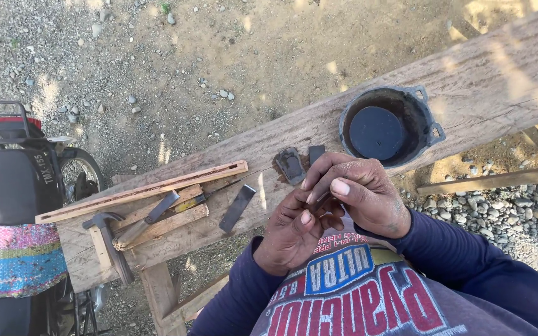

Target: Sharpening a metal blade using a sharpening stone and oil.

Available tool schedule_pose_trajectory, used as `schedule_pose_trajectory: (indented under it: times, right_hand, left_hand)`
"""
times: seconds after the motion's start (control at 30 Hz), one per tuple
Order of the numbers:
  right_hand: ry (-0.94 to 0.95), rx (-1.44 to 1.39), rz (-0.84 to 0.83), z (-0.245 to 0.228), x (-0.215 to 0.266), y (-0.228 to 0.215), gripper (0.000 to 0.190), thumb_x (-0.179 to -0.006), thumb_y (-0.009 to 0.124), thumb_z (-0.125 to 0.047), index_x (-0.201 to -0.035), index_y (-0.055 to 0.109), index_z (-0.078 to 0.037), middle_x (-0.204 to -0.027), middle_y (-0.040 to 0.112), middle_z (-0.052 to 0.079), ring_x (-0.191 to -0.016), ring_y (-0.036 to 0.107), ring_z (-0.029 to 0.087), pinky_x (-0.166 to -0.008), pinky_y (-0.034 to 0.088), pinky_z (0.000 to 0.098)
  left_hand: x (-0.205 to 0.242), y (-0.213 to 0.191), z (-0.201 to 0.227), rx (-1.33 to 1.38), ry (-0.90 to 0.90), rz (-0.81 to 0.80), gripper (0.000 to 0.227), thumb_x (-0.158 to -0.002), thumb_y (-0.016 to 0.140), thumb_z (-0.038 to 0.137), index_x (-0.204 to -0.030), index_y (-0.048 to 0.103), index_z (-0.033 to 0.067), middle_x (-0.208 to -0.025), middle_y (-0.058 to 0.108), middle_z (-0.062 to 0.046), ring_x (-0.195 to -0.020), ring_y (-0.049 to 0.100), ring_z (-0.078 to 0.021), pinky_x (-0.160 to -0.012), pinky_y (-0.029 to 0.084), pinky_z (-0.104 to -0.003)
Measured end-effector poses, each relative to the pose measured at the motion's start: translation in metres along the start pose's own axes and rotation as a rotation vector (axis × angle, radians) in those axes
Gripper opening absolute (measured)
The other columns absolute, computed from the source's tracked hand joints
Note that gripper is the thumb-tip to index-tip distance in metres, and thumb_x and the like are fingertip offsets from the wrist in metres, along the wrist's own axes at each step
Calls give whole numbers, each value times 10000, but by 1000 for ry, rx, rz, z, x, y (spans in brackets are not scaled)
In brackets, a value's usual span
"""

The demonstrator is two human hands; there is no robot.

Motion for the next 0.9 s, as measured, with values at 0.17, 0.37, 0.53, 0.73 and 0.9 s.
schedule_pose_trajectory:
  times: [0.17, 0.37, 0.53, 0.73, 0.9]
  right_hand:
    - [23, -77, -4, -1, -3, -14, 435, -1069, 574, -303, -1016, 749, 92, -1151, 659, 196, -999, 681, 226, -885, 559, 329]
    - [66, -166, -10, 9, -6, -36, 410, -1083, 569, -282, -1069, 730, 94, -1178, 653, 188, -1036, 678, 224, -910, 566, 338]
    - [162, -232, 7, 37, -6, -53, 356, -1053, 577, -187, -1303, 647, 55, -1232, 677, 153, -1046, 688, 194, -874, 566, 309]
    - [204, -267, 94, 60, 2, -53, 456, -1026, 571, -53, -1478, 518, -19, -1272, 685, 117, -1119, 670, 150, -927, 565, 295]
    - [140, -241, 160, 64, 10, -35, 443, -1047, 578, -54, -1485, 531, -11, -1249, 698, 121, -1064, 676, 155, -843, 551, 291]
  left_hand:
    - [-11, 0, -7, -4, 28, 15, 380, -1095, 642, 221, -1432, 549, 73, -1383, 598, -114, -1282, 591, -238, -1083, 506, -422]
    - [-23, 3, -11, 12, 64, 77, 366, -1097, 618, 233, -1436, 555, 112, -1422, 597, -103, -1260, 597, -230, -1049, 511, -409]
    - [-30, -3, -15, 58, 40, 149, 417, -1112, 580, 289, -1484, 537, 105, -1361, 632, -116, -1189, 625, -225, -994, 532, -405]
    - [-24, -8, -15, 159, -43, 133, 491, -1095, 576, 310, -1539, 485, 124, -1309, 656, -128, -1128, 662, -229, -948, 555, -395]
    - [-11, -12, 0, 130, -93, 90, 481, -1121, 587, 302, -1528, 483, 68, -1296, 661, -134, -1144, 656, -237, -968, 555, -394]
Point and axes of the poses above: each hand's wrist, its own x-axis away from the middle knuckle, its own y-axis out of the palm, z = x × y, the point moved 6 cm from there along -x, towards the middle knuckle
